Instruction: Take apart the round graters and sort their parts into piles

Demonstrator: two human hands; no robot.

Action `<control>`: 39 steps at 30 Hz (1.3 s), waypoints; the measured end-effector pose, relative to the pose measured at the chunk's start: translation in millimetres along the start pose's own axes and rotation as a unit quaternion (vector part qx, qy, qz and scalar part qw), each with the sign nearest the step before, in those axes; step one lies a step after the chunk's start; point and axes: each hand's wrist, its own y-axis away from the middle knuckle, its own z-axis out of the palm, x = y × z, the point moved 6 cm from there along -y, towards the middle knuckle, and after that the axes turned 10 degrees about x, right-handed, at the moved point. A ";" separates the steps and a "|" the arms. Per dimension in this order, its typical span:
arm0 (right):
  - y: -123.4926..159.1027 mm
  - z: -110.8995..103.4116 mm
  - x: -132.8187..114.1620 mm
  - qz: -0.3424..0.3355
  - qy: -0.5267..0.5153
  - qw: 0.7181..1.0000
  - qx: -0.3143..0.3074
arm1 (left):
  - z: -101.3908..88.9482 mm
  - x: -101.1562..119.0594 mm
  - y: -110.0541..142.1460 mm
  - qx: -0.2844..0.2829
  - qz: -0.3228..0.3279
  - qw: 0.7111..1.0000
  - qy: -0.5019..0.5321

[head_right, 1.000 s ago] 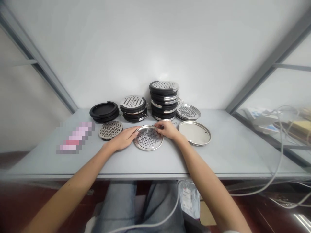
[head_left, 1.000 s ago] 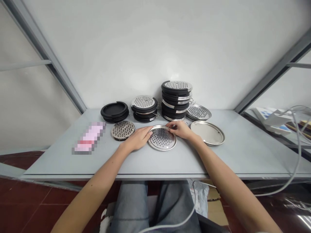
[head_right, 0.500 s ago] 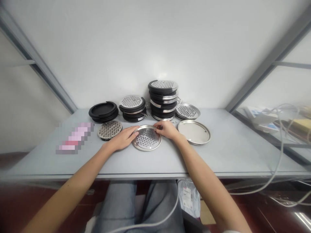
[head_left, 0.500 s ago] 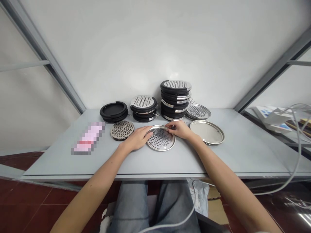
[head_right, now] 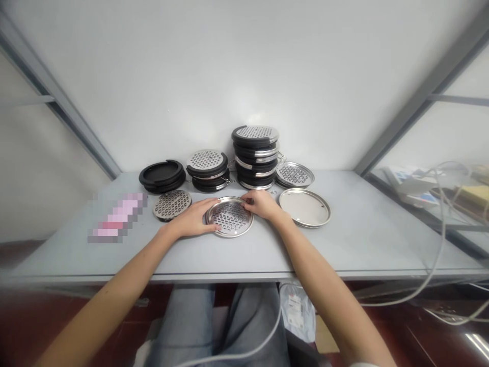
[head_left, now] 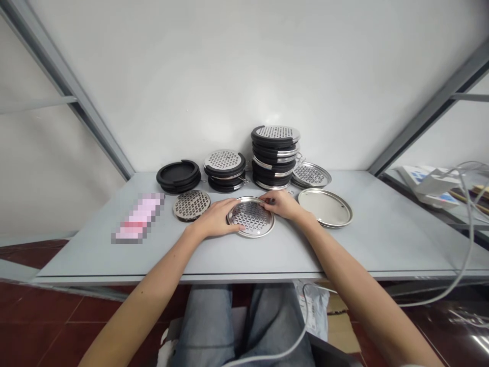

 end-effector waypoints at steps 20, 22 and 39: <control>-0.3 2.9 -9.6 -0.070 0.023 0.997 -0.012 | 1.1 0.6 -1.9 -0.002 -0.001 1.000 0.011; -0.4 3.7 -9.1 -0.069 0.022 0.997 -0.014 | 1.1 0.7 -1.9 -0.003 -0.002 1.000 0.011; 0.7 3.5 8.8 0.046 -0.073 0.996 0.001 | 2.9 -2.9 0.1 -0.015 -0.016 1.000 0.001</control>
